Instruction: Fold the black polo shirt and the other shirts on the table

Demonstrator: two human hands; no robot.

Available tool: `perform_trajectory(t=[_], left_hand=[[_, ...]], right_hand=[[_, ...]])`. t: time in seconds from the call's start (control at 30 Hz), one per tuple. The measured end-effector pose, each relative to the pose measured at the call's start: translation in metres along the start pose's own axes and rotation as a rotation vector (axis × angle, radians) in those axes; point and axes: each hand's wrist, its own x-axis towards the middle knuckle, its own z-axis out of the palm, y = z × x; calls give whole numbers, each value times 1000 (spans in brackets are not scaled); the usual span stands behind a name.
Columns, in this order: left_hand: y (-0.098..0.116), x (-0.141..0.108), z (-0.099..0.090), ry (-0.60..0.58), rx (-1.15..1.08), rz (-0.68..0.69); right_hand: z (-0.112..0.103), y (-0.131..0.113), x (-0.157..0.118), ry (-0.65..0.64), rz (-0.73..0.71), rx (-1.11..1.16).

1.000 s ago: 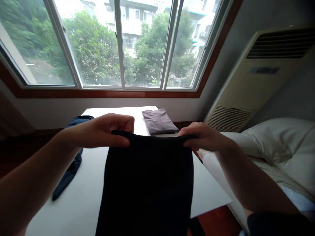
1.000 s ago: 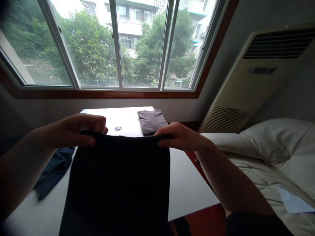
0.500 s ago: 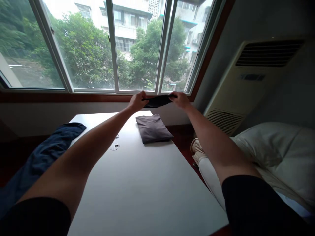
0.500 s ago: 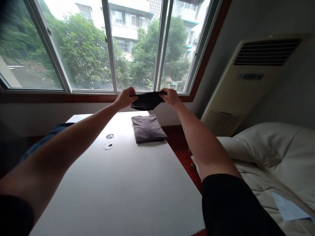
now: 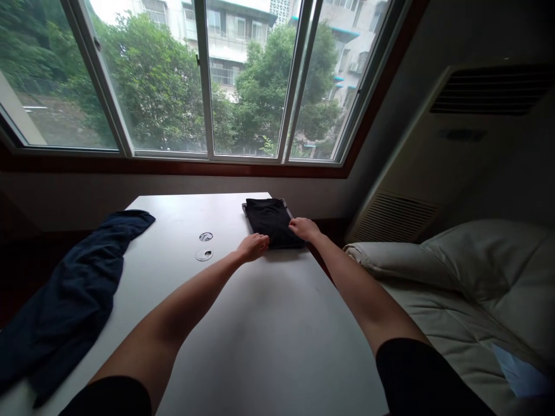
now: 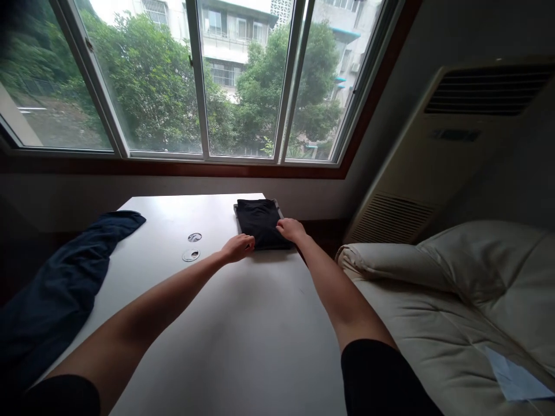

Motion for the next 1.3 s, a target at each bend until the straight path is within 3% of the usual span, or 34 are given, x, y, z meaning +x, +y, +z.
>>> perform_trajectory(t=[0.13, 0.27, 0.37, 0.5, 0.67, 0.73, 0.8, 0.9, 1.03, 1.17, 1.3], left_hand=[[-20, -20, -6, 19, 17, -34], [-54, -64, -14, 42, 77, -166], [-91, -112, -34, 56, 146, -309], [-147, -194, -76, 130, 268, -605], [-205, -302, -107, 437, 549, -1317], [-219, -333, -113, 439, 507, -1478], [-225, -351, -117, 355, 407, -1506], [-220, -352, -120, 225, 296, -1449], [-186, -313, -111, 88, 298, -1323], [-115, -269, -82, -81, 284, -1048], [-30, -250, -55, -127, 160, -706]], right_hand=[[44, -30, 7, 198, -66, 67], [105, -60, -3, 182, 51, 64], [137, -72, -11, 208, 152, 35], [149, -81, -14, 235, 206, 33], [147, -102, -15, 284, 324, 93], [147, -111, -15, 329, 366, 123], [149, -119, -15, 365, 395, 157], [151, -127, -16, 402, 431, 216], [154, -133, -22, 465, 452, 270], [150, -135, -31, 554, 380, 286], [135, -154, -35, 636, 182, 314]])
